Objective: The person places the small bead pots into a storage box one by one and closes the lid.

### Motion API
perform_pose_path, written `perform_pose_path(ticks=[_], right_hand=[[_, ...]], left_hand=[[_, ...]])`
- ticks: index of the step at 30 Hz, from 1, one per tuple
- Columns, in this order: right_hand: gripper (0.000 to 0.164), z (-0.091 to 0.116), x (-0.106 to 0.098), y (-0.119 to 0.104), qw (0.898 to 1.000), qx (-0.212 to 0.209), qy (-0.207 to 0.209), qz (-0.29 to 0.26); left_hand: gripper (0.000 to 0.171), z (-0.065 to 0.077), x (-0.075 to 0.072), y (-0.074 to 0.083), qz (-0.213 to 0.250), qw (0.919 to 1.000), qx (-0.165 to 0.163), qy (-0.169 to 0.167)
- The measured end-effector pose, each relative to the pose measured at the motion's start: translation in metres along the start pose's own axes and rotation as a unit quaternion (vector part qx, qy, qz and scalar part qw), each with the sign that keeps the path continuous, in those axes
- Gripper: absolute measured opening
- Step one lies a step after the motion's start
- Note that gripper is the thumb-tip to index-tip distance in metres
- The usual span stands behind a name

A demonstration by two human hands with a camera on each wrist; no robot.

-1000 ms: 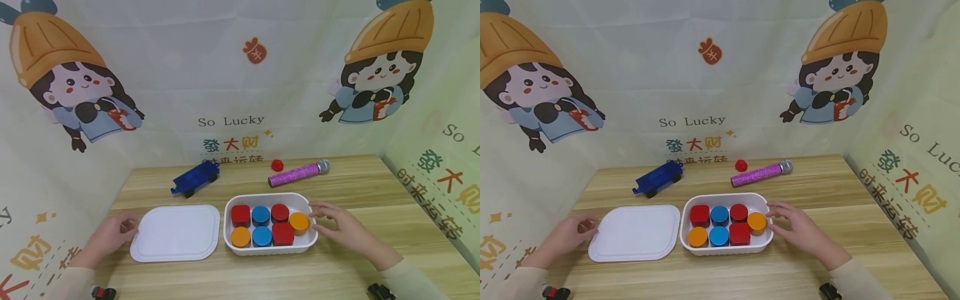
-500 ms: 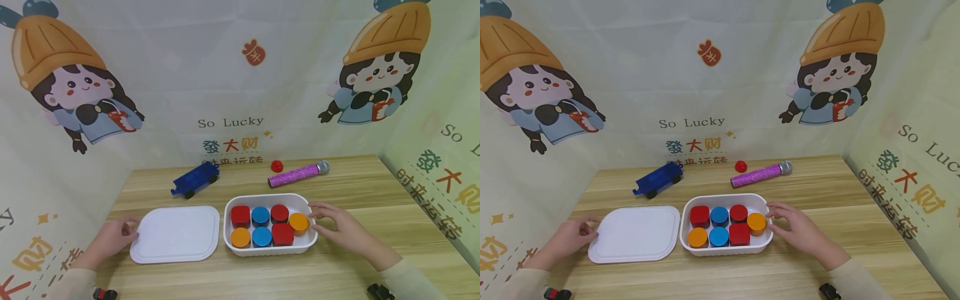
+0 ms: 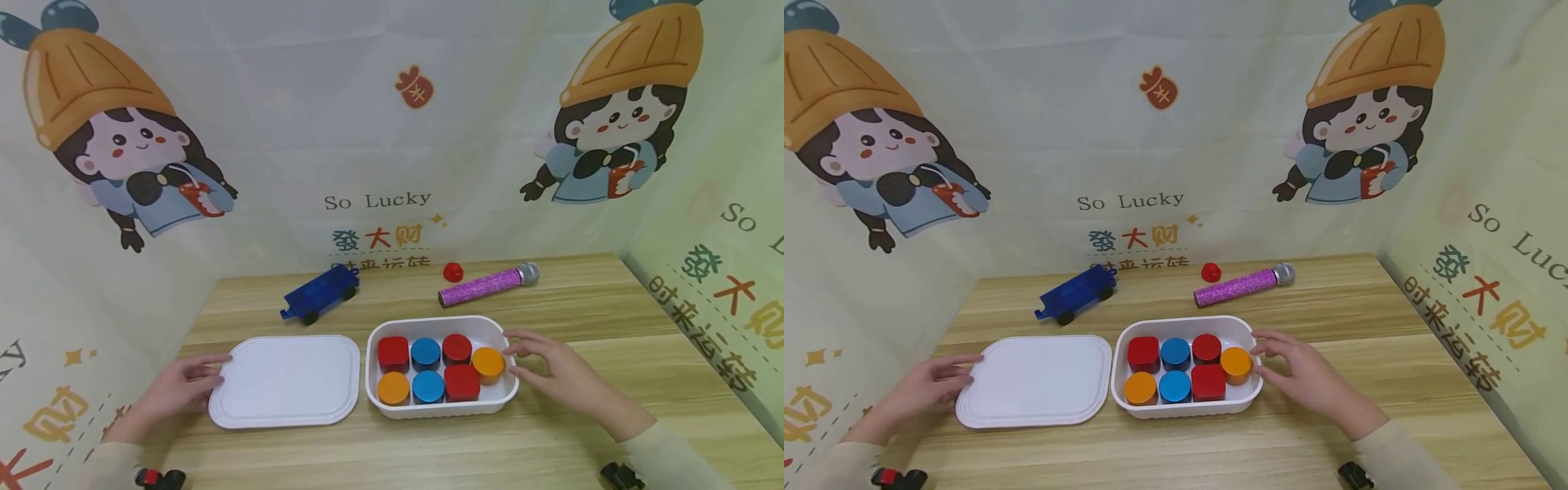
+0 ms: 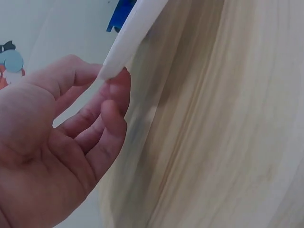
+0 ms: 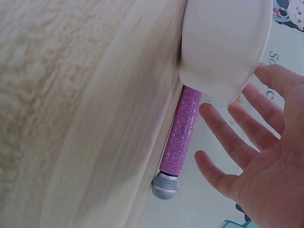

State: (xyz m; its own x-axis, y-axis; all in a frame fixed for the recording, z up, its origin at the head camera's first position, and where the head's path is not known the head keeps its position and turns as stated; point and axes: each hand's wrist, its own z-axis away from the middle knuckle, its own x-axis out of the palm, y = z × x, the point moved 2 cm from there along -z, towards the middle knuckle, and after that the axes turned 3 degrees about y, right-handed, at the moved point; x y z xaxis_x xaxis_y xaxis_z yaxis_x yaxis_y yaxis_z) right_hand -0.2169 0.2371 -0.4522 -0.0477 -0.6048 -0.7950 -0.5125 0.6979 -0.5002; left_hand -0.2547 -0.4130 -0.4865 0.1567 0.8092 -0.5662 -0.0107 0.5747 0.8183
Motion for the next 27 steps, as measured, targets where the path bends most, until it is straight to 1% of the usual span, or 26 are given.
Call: perform_pose_path(ticks=[4,10,12,16,19,22,25,27], right_hand=[[0.020,0.000,0.000,0.001,1.000,0.002,0.000,-0.006],[0.019,0.001,-0.001,-0.001,1.000,-0.004,0.001,-0.017],[0.019,0.002,-0.001,-0.001,1.000,-0.005,0.002,-0.018],[0.020,0.002,0.000,0.000,1.000,0.001,0.003,-0.016],[0.020,0.002,0.001,0.001,1.000,0.000,0.004,-0.015],[0.020,0.002,0.003,0.002,1.000,-0.005,0.005,-0.016],[0.020,0.002,0.003,0.003,1.000,-0.008,0.006,-0.018],[0.020,0.002,0.003,0.002,1.000,-0.009,0.007,-0.021]], left_hand=[[0.055,0.000,-0.002,-0.003,0.013,0.9999,-0.006,-0.002],[0.055,0.004,-0.001,-0.008,0.037,0.9993,-0.002,0.002],[0.055,0.005,-0.002,-0.009,0.047,0.9988,-0.008,0.006],[0.052,0.009,-0.004,-0.010,0.095,0.9950,-0.030,0.008],[0.046,0.011,-0.007,-0.010,0.136,0.9896,-0.046,0.010],[0.041,0.013,-0.010,-0.008,0.148,0.9880,-0.041,0.021],[0.040,0.014,-0.012,-0.003,0.163,0.9860,-0.019,0.030],[0.040,0.014,-0.014,0.003,0.181,0.9829,-0.006,0.033]])
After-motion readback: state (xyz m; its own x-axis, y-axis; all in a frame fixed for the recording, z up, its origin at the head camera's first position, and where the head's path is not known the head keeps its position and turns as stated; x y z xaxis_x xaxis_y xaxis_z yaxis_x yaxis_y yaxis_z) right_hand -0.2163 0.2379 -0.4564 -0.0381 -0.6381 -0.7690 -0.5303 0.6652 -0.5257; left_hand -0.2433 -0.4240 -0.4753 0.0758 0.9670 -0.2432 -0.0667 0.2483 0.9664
